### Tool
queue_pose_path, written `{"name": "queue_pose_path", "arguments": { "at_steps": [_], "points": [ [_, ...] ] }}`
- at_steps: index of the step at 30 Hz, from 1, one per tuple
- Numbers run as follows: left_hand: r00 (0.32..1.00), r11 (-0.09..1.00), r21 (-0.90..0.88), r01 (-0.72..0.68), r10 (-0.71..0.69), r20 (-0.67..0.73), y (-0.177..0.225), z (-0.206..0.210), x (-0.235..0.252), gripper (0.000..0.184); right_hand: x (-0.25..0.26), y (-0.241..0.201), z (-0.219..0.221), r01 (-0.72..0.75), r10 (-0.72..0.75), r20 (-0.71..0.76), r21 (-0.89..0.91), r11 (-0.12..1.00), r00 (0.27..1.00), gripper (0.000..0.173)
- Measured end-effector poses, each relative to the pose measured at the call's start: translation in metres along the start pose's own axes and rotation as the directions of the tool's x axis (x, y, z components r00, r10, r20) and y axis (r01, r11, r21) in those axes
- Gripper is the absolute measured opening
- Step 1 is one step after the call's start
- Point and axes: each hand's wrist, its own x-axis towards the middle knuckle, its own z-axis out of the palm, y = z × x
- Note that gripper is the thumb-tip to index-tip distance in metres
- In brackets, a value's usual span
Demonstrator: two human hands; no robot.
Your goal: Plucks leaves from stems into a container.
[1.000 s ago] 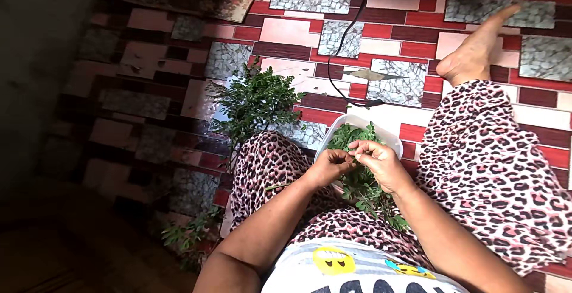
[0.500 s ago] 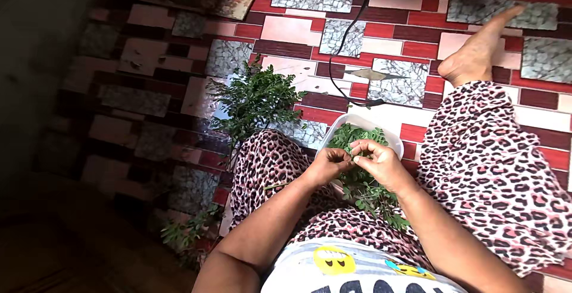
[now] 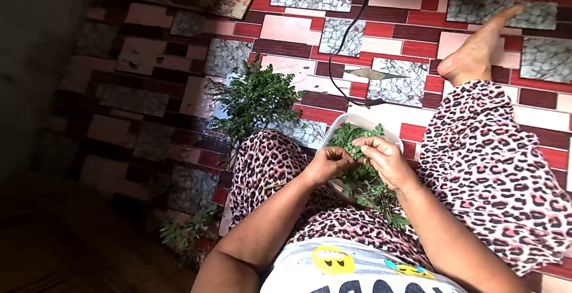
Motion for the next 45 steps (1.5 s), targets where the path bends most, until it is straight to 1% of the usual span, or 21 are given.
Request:
{"name": "queue_pose_path", "arguments": {
  "at_steps": [2, 3, 7, 10, 13, 16, 19, 21, 24, 27, 28, 29, 31, 32, 33, 34, 35, 38, 40, 41, 45],
  "points": [
    [1.000, 1.000, -0.008, 0.009, -0.009, 0.002, 0.000, -0.001, 0.000, 0.012, 0.001, 0.002, -0.004, -0.018, 0.020, 0.022, -0.056, 0.998, 1.000, 0.018],
    [1.000, 1.000, -0.008, 0.012, -0.011, 0.004, 0.000, 0.000, 0.000, 0.012, 0.000, 0.002, -0.005, -0.010, 0.013, 0.034, -0.085, 0.996, 0.999, 0.016],
    [1.000, 1.000, 0.011, 0.021, -0.021, 0.015, 0.001, 0.001, 0.000, 0.011, 0.001, 0.004, -0.003, 0.109, -0.104, 0.042, -0.170, 0.979, 0.994, 0.002],
    [1.000, 0.999, 0.025, 0.020, -0.021, 0.020, 0.001, 0.001, 0.000, 0.011, 0.003, 0.009, -0.001, 0.189, -0.190, 0.019, -0.225, 0.956, 0.982, 0.009],
    [1.000, 0.999, 0.033, 0.018, -0.018, 0.017, 0.000, 0.001, 0.001, 0.012, 0.004, 0.008, 0.001, 0.176, -0.192, -0.048, -0.235, 0.956, 0.980, 0.009],
    [0.999, 0.999, -0.012, 0.036, -0.035, 0.028, 0.001, -0.002, 0.000, 0.012, 0.003, 0.001, -0.007, 0.204, -0.217, -0.027, -0.244, 0.948, 0.976, 0.009],
    [0.996, 0.994, -0.075, 0.079, -0.076, 0.041, 0.006, -0.006, -0.001, 0.012, -0.005, -0.008, -0.014, 0.331, -0.376, -0.022, -0.430, 0.840, 0.926, 0.014],
    [0.996, 0.990, -0.118, 0.083, -0.081, 0.022, 0.009, -0.007, -0.002, 0.011, -0.008, -0.012, -0.019, 0.363, -0.451, -0.025, -0.555, 0.749, 0.892, 0.018],
    [0.999, 0.986, -0.160, 0.052, -0.052, 0.000, 0.011, -0.012, -0.004, 0.002, -0.011, -0.016, -0.024, 0.336, -0.464, -0.017, -0.666, 0.665, 0.886, 0.019],
    [0.999, 0.983, -0.181, 0.017, -0.022, -0.025, 0.011, -0.016, -0.007, 0.009, -0.014, -0.019, -0.025, 0.237, -0.403, -0.009, -0.796, 0.557, 0.915, 0.016],
    [0.999, 0.982, -0.187, 0.008, -0.016, -0.043, 0.011, -0.017, -0.007, 0.011, -0.016, -0.020, -0.024, 0.254, -0.432, -0.006, -0.802, 0.541, 0.902, 0.018],
    [0.998, 0.980, -0.199, -0.004, -0.007, -0.057, 0.011, -0.017, -0.007, 0.012, -0.018, -0.020, -0.021, 0.313, -0.505, 0.001, -0.785, 0.534, 0.863, 0.022],
    [0.997, 0.974, -0.226, -0.019, 0.003, -0.071, 0.010, -0.018, -0.006, 0.017, -0.021, -0.024, -0.012, 0.493, -0.644, 0.020, -0.662, 0.565, 0.765, 0.022],
    [0.997, 0.971, -0.238, -0.016, -0.002, -0.075, 0.011, -0.017, -0.006, 0.020, -0.022, -0.025, -0.006, 0.565, -0.660, 0.037, -0.556, 0.610, 0.750, 0.019],
    [0.997, 0.968, -0.251, -0.008, -0.012, -0.079, 0.012, -0.016, -0.006, 0.024, -0.022, -0.024, 0.000, 0.585, -0.632, 0.058, -0.447, 0.676, 0.773, 0.017],
    [0.997, 0.963, -0.268, 0.000, -0.022, -0.080, 0.014, -0.015, -0.006, 0.027, -0.022, -0.021, 0.004, 0.551, -0.567, 0.078, -0.379, 0.744, 0.820, 0.015],
    [0.996, 0.957, -0.290, 0.001, -0.026, -0.082, 0.014, -0.015, -0.004, 0.029, -0.020, -0.015, 0.006, 0.487, -0.491, 0.086, -0.357, 0.797, 0.867, 0.015],
    [0.996, 0.944, -0.330, -0.007, -0.022, -0.085, 0.012, -0.016, -0.002, 0.030, -0.014, 0.000, 0.011, 0.268, -0.273, 0.038, -0.356, 0.895, 0.961, 0.016],
    [0.996, 0.944, -0.330, -0.009, -0.020, -0.084, 0.010, -0.016, -0.002, 0.030, -0.011, 0.001, 0.012, 0.150, -0.152, 0.016, -0.285, 0.947, 0.988, 0.016],
    [0.996, 0.946, -0.325, -0.009, -0.019, -0.082, 0.010, -0.016, -0.001, 0.029, -0.010, 0.001, 0.012, 0.124, -0.123, 0.018, -0.251, 0.960, 0.992, 0.015],
    [0.998, 0.957, -0.290, -0.016, -0.003, -0.065, 0.009, -0.016, 0.000, 0.027, -0.006, 0.008, 0.012, 0.152, -0.146, 0.042, -0.245, 0.957, 0.988, 0.004]
  ]
}}
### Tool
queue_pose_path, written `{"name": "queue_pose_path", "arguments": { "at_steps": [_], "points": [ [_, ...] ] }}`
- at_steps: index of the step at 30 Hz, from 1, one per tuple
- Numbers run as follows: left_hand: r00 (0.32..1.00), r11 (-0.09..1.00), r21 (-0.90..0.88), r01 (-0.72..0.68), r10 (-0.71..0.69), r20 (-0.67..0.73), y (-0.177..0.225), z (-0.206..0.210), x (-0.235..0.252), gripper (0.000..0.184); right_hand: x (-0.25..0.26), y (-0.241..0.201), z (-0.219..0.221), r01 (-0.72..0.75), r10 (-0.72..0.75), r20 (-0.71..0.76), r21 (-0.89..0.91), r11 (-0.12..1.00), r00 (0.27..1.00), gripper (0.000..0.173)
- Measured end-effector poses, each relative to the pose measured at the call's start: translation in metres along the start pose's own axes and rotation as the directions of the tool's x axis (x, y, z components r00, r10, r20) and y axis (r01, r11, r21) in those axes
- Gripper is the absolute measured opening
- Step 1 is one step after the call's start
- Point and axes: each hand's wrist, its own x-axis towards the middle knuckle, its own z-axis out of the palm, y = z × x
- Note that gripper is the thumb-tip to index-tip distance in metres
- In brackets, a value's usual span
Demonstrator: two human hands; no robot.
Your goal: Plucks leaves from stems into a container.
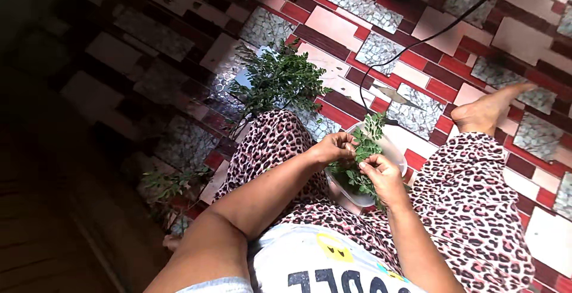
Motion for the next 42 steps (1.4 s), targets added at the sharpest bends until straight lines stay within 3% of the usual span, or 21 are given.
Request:
{"name": "queue_pose_path", "arguments": {
  "at_steps": [7, 9, 12, 17, 22, 25, 35, 42],
  "points": [
    [1.000, 1.000, 0.007, 0.004, -0.004, -0.011, 0.000, 0.001, -0.001, 0.024, -0.002, 0.000, -0.002, 0.080, -0.079, -0.025, 0.039, 0.996, 0.997, 0.008],
    [1.000, 1.000, 0.007, 0.008, -0.008, 0.008, -0.001, 0.000, -0.001, 0.025, -0.002, -0.001, -0.004, 0.039, -0.039, -0.006, 0.019, 0.999, 0.999, 0.003],
    [0.998, 1.000, 0.003, 0.031, -0.031, 0.048, -0.004, 0.000, 0.002, 0.026, -0.002, -0.002, -0.003, -0.043, 0.042, 0.016, 0.052, 0.998, 0.999, 0.011],
    [0.998, 1.000, 0.003, 0.024, -0.024, 0.053, -0.005, 0.001, 0.001, 0.027, 0.000, -0.004, 0.005, -0.119, 0.122, 0.002, 0.228, 0.966, 0.993, 0.015],
    [0.999, 1.000, 0.018, 0.014, -0.015, 0.047, -0.001, 0.003, -0.004, 0.025, -0.001, -0.010, 0.008, -0.279, 0.268, 0.085, 0.394, 0.876, 0.960, 0.018],
    [0.999, 0.999, 0.039, 0.017, -0.019, 0.038, -0.001, 0.002, -0.005, 0.025, -0.002, -0.010, 0.009, -0.264, 0.249, 0.094, 0.443, 0.857, 0.964, 0.021],
    [0.999, 0.995, 0.102, 0.020, -0.017, -0.032, 0.000, 0.003, -0.007, 0.032, -0.001, -0.010, 0.014, -0.226, 0.230, 0.036, 0.383, 0.896, 0.972, 0.011],
    [0.997, 0.997, 0.013, 0.073, -0.073, 0.005, 0.007, 0.002, -0.013, 0.034, -0.002, -0.010, 0.013, -0.213, 0.200, 0.073, 0.359, 0.909, 0.977, 0.012]
  ]
}}
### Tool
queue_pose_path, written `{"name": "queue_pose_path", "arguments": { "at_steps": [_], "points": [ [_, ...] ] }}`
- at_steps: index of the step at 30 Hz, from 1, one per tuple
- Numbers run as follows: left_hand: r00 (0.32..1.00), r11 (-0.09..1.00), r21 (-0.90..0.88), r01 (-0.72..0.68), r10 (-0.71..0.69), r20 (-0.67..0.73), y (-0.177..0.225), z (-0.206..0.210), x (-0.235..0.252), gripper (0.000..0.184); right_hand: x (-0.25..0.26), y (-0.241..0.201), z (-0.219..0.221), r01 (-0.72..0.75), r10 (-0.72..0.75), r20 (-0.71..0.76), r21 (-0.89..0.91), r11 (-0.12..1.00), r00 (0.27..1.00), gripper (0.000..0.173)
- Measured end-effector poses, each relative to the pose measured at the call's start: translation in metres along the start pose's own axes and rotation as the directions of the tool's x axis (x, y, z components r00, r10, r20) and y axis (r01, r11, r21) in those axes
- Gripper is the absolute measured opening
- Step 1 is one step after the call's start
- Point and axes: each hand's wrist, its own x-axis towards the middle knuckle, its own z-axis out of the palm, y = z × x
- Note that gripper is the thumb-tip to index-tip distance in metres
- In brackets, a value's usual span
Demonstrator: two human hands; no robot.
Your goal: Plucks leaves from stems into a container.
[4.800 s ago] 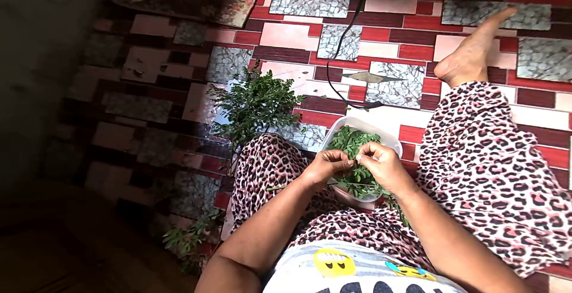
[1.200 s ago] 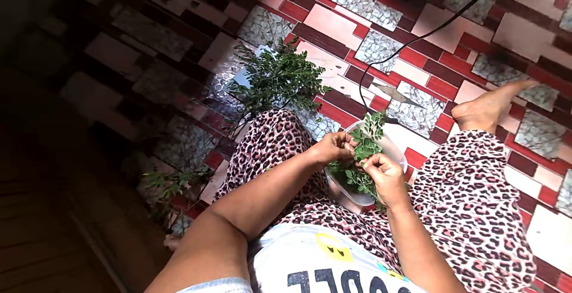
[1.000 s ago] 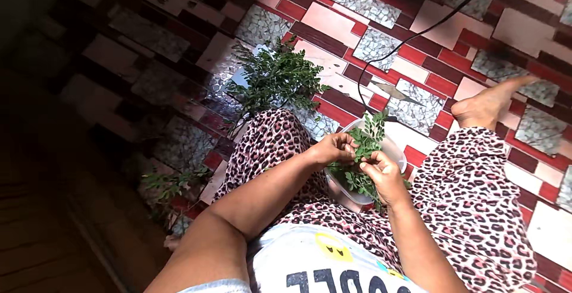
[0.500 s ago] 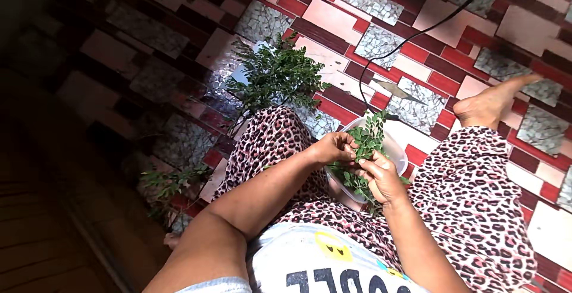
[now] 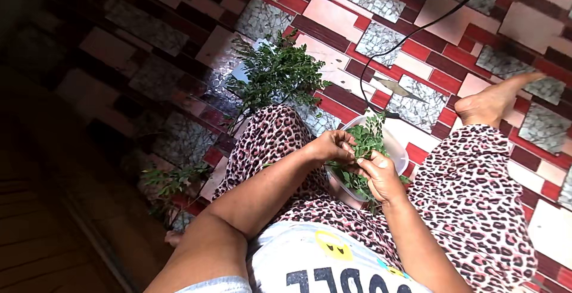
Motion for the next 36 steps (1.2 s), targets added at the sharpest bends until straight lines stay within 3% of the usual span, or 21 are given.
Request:
{"name": "queue_pose_path", "arguments": {
  "at_steps": [10, 13, 15, 17, 20, 22, 26, 32, 36],
  "points": [
    [0.999, 0.996, -0.074, 0.043, -0.045, -0.019, 0.001, 0.001, 0.002, 0.030, -0.004, -0.007, 0.000, -0.066, 0.066, 0.032, 0.003, 0.998, 0.997, 0.018],
    [0.999, 0.997, -0.068, 0.039, -0.042, -0.036, 0.001, 0.002, 0.001, 0.031, -0.003, -0.004, -0.002, -0.060, 0.060, 0.014, -0.048, 0.997, 0.998, 0.027],
    [0.998, 0.997, -0.062, 0.038, -0.041, -0.046, 0.001, 0.001, 0.002, 0.032, -0.001, 0.001, -0.009, 0.030, -0.037, -0.040, -0.163, 0.986, 0.999, 0.039],
    [0.998, 0.997, -0.066, 0.045, -0.047, -0.029, -0.001, -0.003, 0.007, 0.032, 0.001, 0.002, -0.020, 0.207, -0.239, -0.068, -0.308, 0.928, 0.969, 0.039],
    [0.999, 1.000, -0.010, 0.013, -0.014, -0.038, -0.002, -0.003, 0.008, 0.032, 0.003, -0.002, -0.030, 0.537, -0.590, -0.002, -0.409, 0.738, 0.808, 0.013],
    [0.998, 0.999, 0.040, -0.018, 0.020, -0.052, -0.004, 0.000, 0.007, 0.031, 0.001, -0.007, -0.029, 0.625, -0.651, 0.096, -0.414, 0.662, 0.753, 0.013],
    [0.998, 0.998, 0.045, -0.045, 0.047, -0.032, -0.007, -0.003, 0.013, 0.033, 0.002, 0.004, -0.020, 0.546, -0.581, 0.114, -0.523, 0.655, 0.806, 0.014],
    [0.996, 0.995, 0.054, -0.087, 0.087, -0.002, -0.008, -0.004, 0.013, 0.033, 0.001, 0.001, -0.017, 0.278, -0.320, -0.006, -0.478, 0.833, 0.948, 0.010],
    [0.995, 0.991, 0.084, -0.103, 0.103, 0.014, -0.008, 0.001, 0.008, 0.032, 0.004, 0.002, -0.016, 0.195, -0.212, 0.016, -0.473, 0.859, 0.977, 0.013]
  ]
}}
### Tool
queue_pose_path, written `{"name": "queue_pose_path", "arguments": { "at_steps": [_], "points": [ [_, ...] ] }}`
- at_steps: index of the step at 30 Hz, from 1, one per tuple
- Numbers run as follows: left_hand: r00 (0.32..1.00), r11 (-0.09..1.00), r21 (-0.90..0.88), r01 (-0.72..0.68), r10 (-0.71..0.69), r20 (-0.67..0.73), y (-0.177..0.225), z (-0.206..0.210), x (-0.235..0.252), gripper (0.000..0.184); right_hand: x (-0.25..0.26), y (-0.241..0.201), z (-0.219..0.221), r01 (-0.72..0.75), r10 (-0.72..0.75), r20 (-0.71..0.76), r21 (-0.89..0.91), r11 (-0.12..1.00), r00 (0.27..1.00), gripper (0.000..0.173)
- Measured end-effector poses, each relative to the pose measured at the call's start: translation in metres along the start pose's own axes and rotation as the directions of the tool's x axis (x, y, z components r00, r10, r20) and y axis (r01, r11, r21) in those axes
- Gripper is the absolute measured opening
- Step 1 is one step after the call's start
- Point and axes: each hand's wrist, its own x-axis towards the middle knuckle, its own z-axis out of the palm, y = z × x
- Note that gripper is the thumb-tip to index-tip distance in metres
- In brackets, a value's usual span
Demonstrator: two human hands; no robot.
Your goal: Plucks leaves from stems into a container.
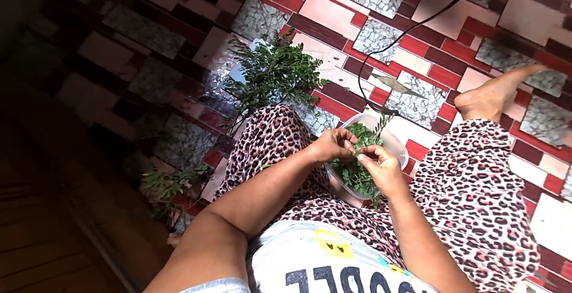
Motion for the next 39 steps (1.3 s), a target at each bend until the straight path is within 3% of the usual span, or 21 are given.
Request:
{"name": "queue_pose_path", "arguments": {
  "at_steps": [3, 14, 19, 23, 33, 39],
  "points": [
    [1.000, 1.000, 0.027, 0.005, -0.006, 0.030, -0.001, -0.001, 0.002, 0.034, 0.002, 0.007, 0.005, 0.034, -0.033, -0.039, 0.020, 0.999, 0.999, 0.004],
    [0.999, 0.998, 0.036, -0.041, 0.040, 0.035, 0.002, 0.001, -0.001, 0.031, 0.004, 0.004, 0.001, 0.005, 0.028, -0.133, 0.240, 0.971, 0.991, 0.006],
    [0.997, 0.999, 0.024, -0.036, 0.035, 0.069, 0.000, -0.003, 0.004, 0.035, 0.005, 0.005, -0.013, -0.043, 0.046, -0.034, 0.072, 0.996, 0.998, 0.008],
    [0.997, 0.999, 0.030, -0.024, 0.022, 0.071, 0.000, -0.001, 0.001, 0.032, 0.003, 0.000, -0.013, -0.071, 0.067, 0.032, 0.118, 0.991, 0.997, 0.004],
    [0.998, 0.996, 0.088, -0.007, 0.002, 0.055, 0.001, 0.003, -0.003, 0.025, 0.001, 0.003, -0.003, 0.052, -0.051, -0.022, 0.057, 0.997, 0.998, 0.004],
    [1.000, 0.997, 0.079, -0.004, 0.001, 0.028, 0.002, 0.002, -0.004, 0.029, 0.000, -0.002, -0.009, 0.114, -0.126, -0.146, -0.084, 0.990, 0.981, 0.005]
  ]
}}
